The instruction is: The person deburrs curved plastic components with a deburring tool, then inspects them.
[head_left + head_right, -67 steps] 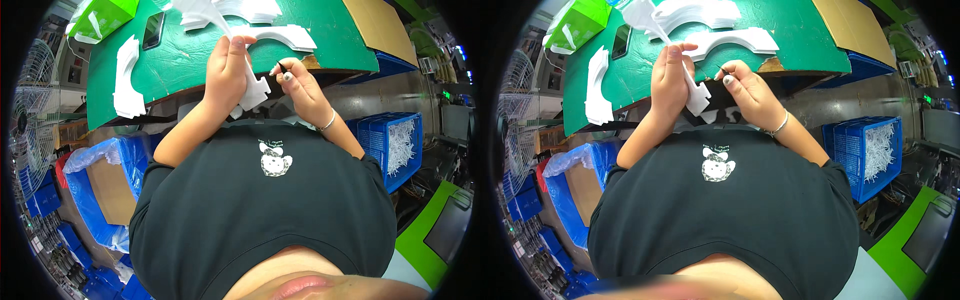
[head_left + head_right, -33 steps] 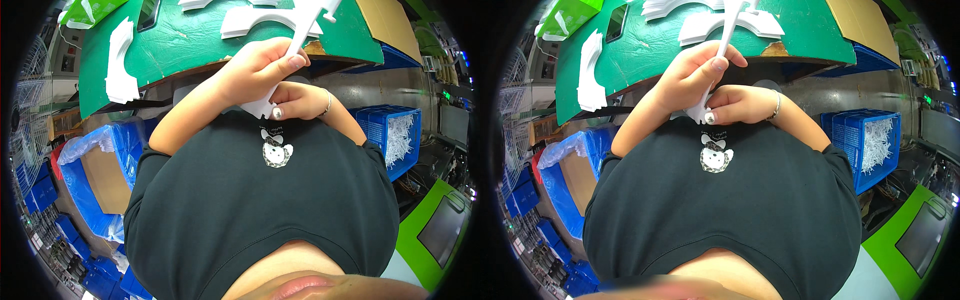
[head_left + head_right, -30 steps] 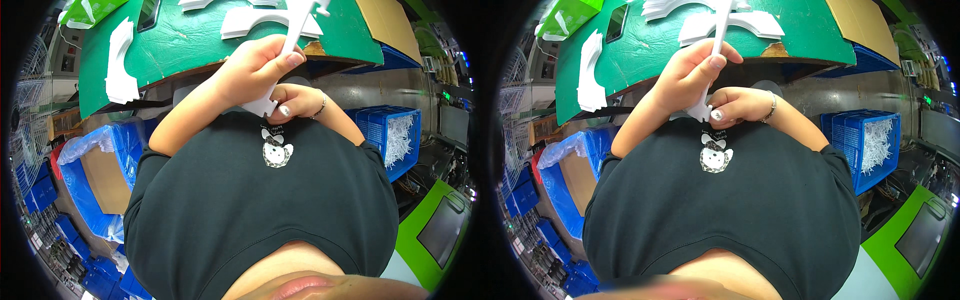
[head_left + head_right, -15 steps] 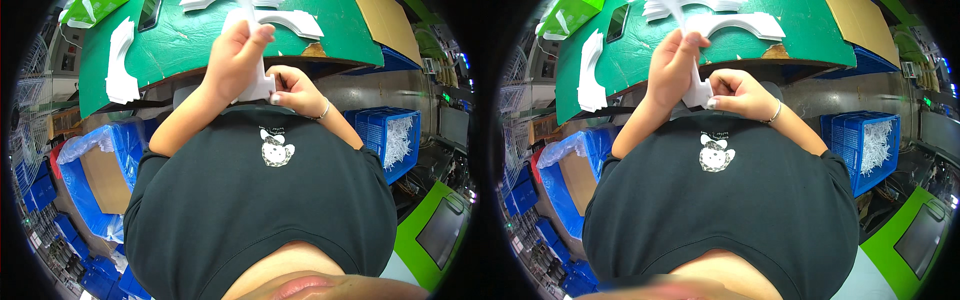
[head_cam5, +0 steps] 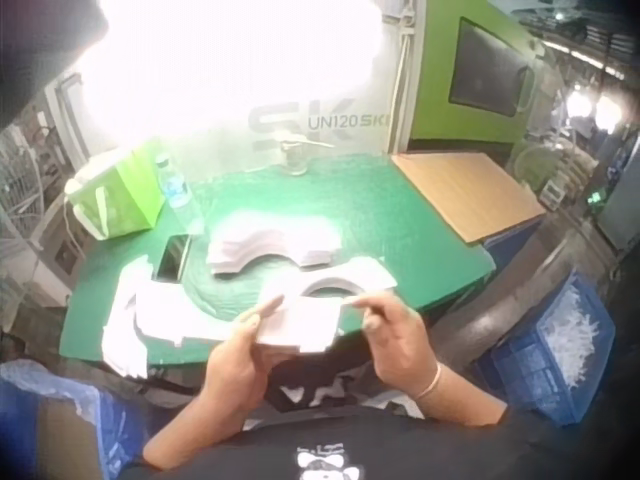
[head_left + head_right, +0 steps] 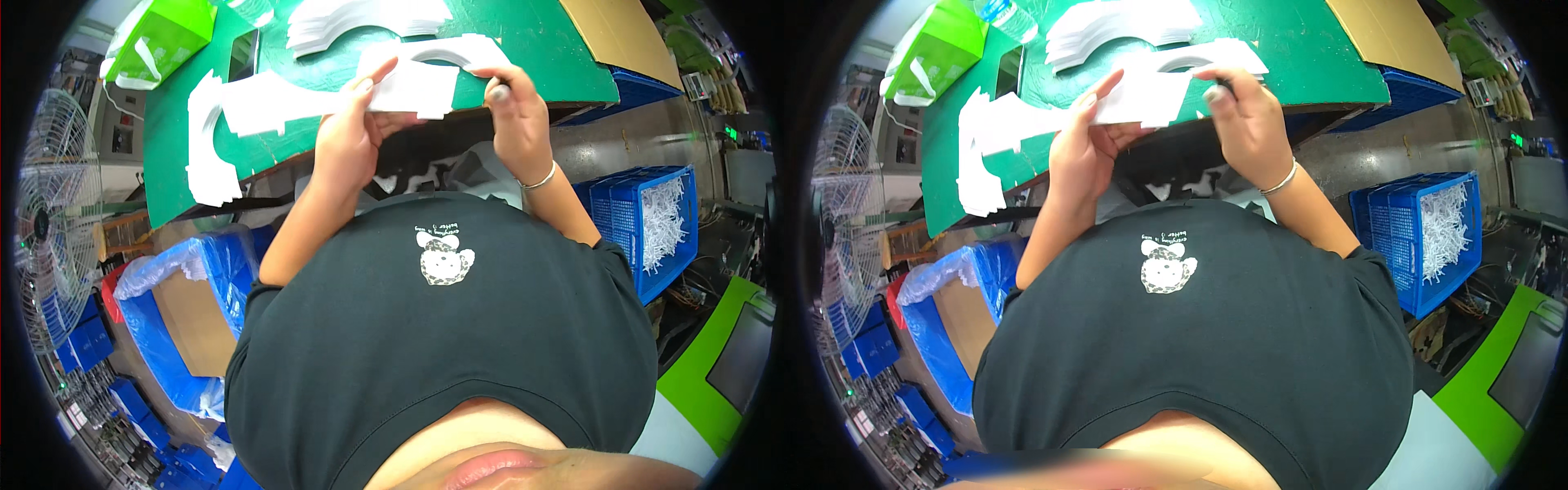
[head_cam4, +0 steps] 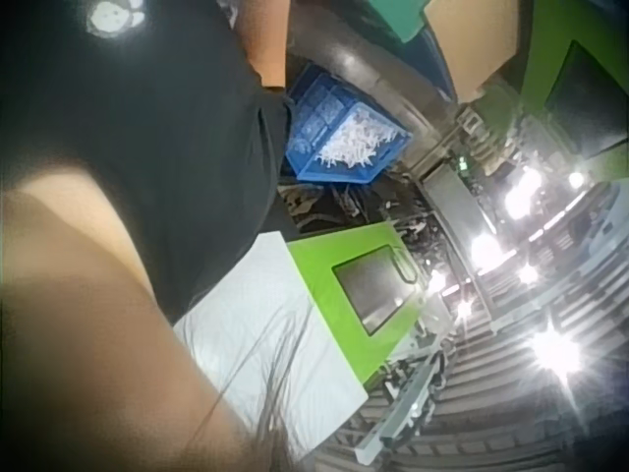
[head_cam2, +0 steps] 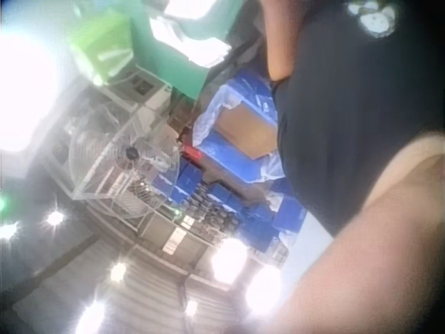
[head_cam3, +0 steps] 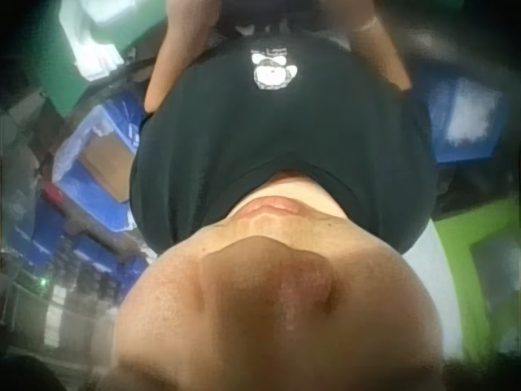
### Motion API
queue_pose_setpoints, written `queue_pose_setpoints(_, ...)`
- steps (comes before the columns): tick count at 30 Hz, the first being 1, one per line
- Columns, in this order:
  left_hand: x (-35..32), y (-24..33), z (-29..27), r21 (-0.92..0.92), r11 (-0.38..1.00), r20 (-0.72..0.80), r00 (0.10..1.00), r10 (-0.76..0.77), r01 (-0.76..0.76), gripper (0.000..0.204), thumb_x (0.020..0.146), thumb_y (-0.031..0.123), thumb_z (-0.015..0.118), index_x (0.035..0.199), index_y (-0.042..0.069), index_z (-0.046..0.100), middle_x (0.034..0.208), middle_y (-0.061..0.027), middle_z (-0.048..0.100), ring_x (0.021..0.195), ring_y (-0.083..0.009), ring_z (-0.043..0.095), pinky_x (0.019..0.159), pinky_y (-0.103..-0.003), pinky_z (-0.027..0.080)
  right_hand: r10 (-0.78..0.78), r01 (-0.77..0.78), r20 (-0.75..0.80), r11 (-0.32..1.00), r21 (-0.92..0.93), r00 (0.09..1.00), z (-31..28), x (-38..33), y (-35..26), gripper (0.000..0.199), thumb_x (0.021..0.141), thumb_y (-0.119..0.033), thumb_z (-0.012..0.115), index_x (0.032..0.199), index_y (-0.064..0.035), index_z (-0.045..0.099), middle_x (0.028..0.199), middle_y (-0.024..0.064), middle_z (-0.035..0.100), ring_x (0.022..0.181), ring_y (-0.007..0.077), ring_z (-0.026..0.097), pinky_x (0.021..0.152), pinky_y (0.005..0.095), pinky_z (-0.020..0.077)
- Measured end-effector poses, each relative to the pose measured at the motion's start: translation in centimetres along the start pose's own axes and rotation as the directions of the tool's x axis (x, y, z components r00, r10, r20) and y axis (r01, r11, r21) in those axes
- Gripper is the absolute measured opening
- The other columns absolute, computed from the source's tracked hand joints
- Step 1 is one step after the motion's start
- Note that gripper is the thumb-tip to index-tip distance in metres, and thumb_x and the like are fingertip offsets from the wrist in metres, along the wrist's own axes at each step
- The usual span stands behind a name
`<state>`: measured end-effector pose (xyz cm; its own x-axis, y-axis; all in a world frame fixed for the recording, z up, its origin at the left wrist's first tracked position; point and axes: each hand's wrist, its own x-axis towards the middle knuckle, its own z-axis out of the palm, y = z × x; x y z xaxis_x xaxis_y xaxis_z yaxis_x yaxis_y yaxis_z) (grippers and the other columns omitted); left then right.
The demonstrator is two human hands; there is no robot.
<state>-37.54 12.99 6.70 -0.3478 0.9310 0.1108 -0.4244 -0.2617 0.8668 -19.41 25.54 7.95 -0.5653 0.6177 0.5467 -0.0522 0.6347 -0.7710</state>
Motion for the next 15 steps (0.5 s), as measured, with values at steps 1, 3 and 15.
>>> queue_pose_setpoints(1, -0.1, -0.2, -0.3, -0.234, 0.971, 0.073, 0.997, -0.028, 0.044, 0.047, 0.101, 0.023, 0.032, 0.14, -0.001, 0.037, 0.123, -0.0197, 0.059, 0.103, -0.0261, 0.064, 0.093, -0.039, 0.049, 0.091, -0.079, -0.059, 0.98, 0.181, 0.994, 0.0, 0.1, 0.3, 0.018, 0.097, -0.018, 0.052, 0.1, -0.0029, 0.062, 0.069, -0.0008, 0.056, 0.055, 0.0071, 0.043, 0.054, 0.0218, 0.0385)
queue_pose_setpoints(3, -0.7, -0.6, 0.5, -0.33, 0.944, 0.115, 0.993, 0.025, 0.014, 0.049, 0.102, 0.024, 0.03, 0.145, 0.002, 0.027, 0.128, -0.0216, 0.055, 0.108, -0.0323, 0.062, 0.095, -0.046, 0.049, 0.059, -0.033, -0.129, 0.981, 0.194, 0.99, 0.4, 0.6, 0.2, 0.018, 0.098, -0.017, 0.05, 0.1, -0.0029, 0.062, 0.069, -0.0021, 0.055, 0.057, 0.0055, 0.043, 0.054, 0.0215, 0.0379)
queue_pose_setpoints(15, -2.2, -2.5, 1.1, -0.356, 0.93, 0.282, 0.939, 0.197, -0.088, 0.047, 0.102, 0.033, 0.04, 0.147, 0.025, 0.031, 0.151, -0.0148, 0.03, 0.13, -0.0393, 0.044, 0.099, -0.055, 0.046, 0.308, -0.261, 0.012, 0.782, 0.566, 0.951, 2.0, 1.2, -4.7, 0.025, 0.098, -0.023, 0.052, 0.1, 0.0004, 0.059, 0.083, -0.0015, 0.058, 0.077, 0.0039, 0.049, 0.067, 0.0214, 0.0417)
